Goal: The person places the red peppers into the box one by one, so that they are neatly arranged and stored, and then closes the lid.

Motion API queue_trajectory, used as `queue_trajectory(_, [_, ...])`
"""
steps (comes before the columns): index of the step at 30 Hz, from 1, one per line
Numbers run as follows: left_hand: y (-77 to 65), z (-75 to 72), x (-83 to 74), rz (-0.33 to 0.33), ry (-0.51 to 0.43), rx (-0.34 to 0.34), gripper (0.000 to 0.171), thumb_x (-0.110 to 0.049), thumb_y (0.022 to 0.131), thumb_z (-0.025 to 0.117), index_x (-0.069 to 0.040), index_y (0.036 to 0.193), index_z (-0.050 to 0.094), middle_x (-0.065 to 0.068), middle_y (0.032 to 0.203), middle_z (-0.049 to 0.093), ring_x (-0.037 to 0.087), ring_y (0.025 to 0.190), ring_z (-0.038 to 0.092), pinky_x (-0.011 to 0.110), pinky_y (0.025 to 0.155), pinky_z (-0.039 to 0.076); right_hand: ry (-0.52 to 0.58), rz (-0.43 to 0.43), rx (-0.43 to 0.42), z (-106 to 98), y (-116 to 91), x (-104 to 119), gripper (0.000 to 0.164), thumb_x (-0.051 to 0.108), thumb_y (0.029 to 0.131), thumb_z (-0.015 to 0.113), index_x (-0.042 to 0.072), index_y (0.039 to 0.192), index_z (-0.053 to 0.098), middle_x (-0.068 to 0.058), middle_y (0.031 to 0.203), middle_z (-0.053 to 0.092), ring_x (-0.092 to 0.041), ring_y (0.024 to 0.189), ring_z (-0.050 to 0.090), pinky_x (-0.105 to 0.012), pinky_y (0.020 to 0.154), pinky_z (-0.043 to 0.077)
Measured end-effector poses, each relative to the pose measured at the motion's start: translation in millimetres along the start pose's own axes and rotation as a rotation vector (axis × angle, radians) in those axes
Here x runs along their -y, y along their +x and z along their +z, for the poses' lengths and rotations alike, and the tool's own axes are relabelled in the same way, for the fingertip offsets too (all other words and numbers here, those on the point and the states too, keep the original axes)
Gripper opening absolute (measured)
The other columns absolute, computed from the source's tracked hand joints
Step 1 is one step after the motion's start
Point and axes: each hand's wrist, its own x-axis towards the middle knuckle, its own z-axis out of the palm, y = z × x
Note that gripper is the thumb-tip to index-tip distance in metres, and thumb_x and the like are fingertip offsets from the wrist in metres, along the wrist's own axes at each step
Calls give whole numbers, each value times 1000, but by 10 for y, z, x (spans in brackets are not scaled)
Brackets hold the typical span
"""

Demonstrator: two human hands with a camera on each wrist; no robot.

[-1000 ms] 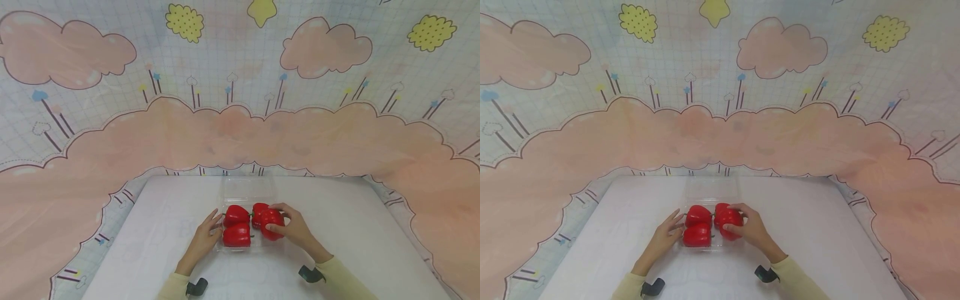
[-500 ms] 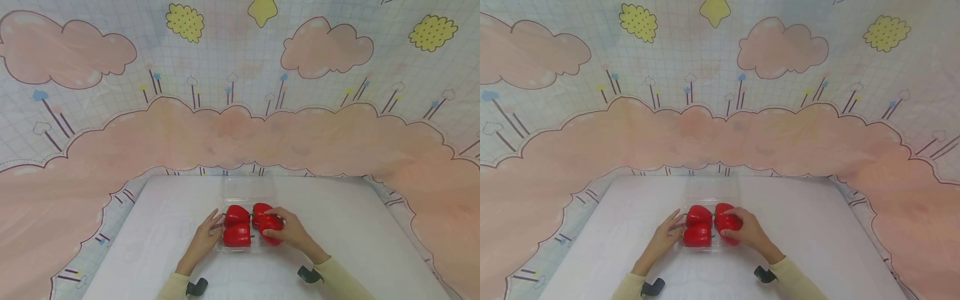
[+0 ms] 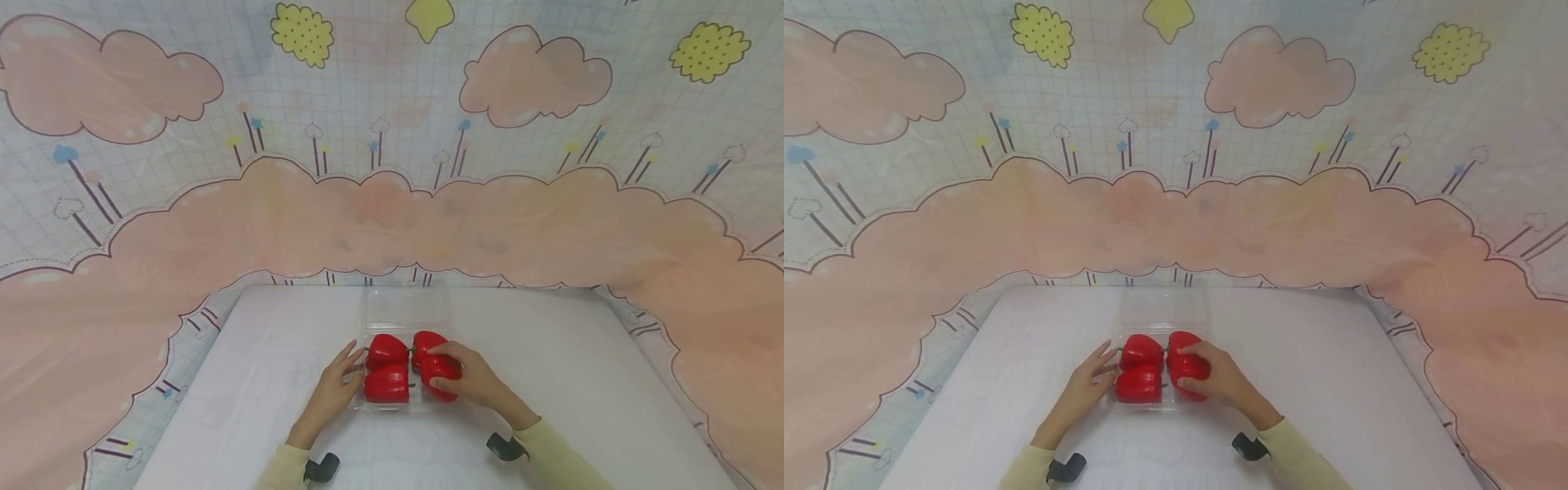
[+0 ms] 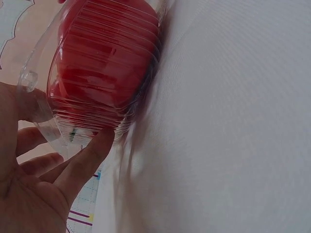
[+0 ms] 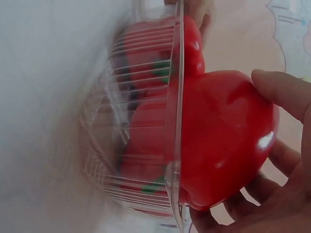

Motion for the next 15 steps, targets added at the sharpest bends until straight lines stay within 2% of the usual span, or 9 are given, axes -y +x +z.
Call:
queue_trajectory(7, [4,-3,-9,-4,2,6,50,-8,93,59,-5,142,51,11,158,36,33,120,63,39,88,59,37,16,26,-7,-14,-33,68,19,72,85,19,131,51,-8,135,55,-33,128,49,-48,89,60])
queue_trajectory(15, [0,-5,-12,-4,1,8,50,-8,94,59,-5,143,50,11,158,36,33,121,63,40,88,59,80,49,-32,-10,-42,-30,59,23,71,87,19,120,54,-5,128,58,-32,124,53,-44,85,61])
